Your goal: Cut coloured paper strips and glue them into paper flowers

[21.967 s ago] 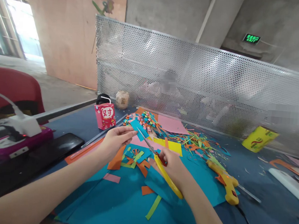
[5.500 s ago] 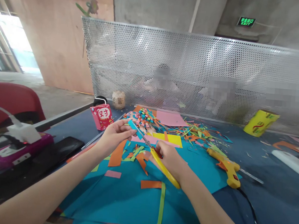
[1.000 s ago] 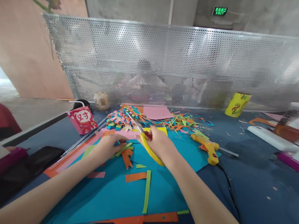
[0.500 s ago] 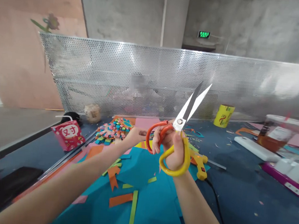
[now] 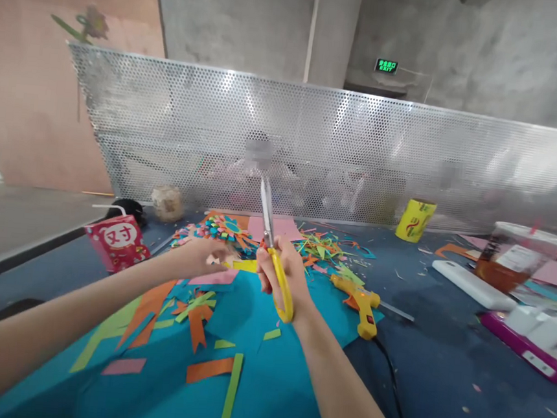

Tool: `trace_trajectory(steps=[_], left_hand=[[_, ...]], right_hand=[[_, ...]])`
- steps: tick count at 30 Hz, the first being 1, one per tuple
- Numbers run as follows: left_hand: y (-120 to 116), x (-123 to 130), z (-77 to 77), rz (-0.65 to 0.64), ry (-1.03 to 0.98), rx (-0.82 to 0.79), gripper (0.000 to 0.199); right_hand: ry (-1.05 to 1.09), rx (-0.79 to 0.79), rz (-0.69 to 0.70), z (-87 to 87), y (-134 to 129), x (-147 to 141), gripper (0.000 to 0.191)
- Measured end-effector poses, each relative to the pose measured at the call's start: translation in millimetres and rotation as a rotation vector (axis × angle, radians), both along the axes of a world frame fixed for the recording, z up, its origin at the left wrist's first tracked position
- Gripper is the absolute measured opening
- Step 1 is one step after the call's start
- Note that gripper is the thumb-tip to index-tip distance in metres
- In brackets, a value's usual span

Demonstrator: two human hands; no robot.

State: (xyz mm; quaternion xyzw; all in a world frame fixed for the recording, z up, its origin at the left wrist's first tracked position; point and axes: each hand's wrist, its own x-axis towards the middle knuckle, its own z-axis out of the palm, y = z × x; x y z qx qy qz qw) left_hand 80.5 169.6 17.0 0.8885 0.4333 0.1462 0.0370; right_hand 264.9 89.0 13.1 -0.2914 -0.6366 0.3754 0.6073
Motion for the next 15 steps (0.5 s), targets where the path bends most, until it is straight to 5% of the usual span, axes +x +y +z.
trace_trajectory(steps=[4,11,15], left_hand=[[-28,-36,-21.7,0.058,0.053,-0.097,0.044],[-42,-30,-29.4,0.063,-0.064,-0.08,0.031],[-39,-36,-31.2,0.092,-0.431,-0.117,0.021]], right_hand=[[-0.134,-0.083,-0.033,-5.8,-2,-9,0.025],[-0.36,-0.113,0.01,-19.0,1,-13,0.023],[-0.467,-0.121,-0.044,-22.3,2,-15,0.022]])
